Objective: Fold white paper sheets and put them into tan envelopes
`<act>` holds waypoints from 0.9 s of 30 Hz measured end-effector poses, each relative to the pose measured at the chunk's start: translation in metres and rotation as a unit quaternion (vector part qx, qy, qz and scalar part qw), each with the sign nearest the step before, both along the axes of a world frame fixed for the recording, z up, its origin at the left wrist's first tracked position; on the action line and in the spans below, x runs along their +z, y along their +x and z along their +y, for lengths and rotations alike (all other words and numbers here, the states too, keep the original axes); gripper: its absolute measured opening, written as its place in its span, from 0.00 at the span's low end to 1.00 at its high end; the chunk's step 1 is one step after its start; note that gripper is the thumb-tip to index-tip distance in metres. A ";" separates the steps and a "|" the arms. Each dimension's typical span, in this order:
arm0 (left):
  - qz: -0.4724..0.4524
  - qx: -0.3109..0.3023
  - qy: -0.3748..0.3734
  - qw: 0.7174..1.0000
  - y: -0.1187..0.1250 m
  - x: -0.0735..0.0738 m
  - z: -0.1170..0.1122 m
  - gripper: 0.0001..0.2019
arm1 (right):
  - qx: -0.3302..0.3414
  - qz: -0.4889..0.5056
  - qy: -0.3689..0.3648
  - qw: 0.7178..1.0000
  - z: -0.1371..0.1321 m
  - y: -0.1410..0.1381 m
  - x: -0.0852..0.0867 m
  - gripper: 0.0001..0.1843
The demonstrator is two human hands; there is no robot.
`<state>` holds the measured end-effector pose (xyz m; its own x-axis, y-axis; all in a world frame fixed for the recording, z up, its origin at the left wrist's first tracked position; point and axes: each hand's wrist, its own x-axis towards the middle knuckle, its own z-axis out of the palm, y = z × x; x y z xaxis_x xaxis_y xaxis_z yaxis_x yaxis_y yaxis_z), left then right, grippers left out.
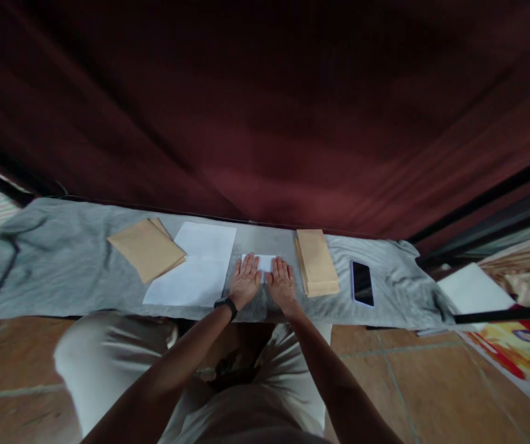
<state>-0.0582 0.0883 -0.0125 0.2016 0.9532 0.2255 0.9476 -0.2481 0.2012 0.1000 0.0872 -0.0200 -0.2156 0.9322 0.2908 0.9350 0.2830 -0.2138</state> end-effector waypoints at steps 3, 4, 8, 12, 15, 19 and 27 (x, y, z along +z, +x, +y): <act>0.000 0.019 0.010 1.000 0.001 -0.004 0.006 0.29 | -0.009 0.009 -0.011 1.000 0.003 -0.002 0.003 0.28; -0.001 0.020 0.016 1.000 0.000 -0.006 0.007 0.29 | -0.015 0.012 -0.018 1.000 0.005 -0.005 0.004 0.28; 0.005 0.013 0.022 1.000 -0.002 -0.009 0.007 0.29 | 0.006 0.027 -0.044 0.999 0.012 -0.024 0.009 0.26; 0.023 0.005 -0.001 1.000 -0.003 -0.006 0.007 0.30 | 0.052 0.027 -0.039 0.998 0.014 -0.035 0.009 0.24; 0.025 0.015 -0.009 1.000 -0.002 -0.003 0.006 0.29 | 0.048 0.016 -0.020 0.999 0.011 -0.024 0.006 0.26; 0.018 0.039 -0.012 0.999 -0.002 -0.002 0.005 0.29 | 0.007 0.009 -0.004 1.000 0.007 0.002 0.003 0.27; 0.001 0.052 0.045 0.998 -0.012 -0.004 -0.010 0.31 | -0.089 0.067 0.011 0.994 0.000 0.010 0.007 0.25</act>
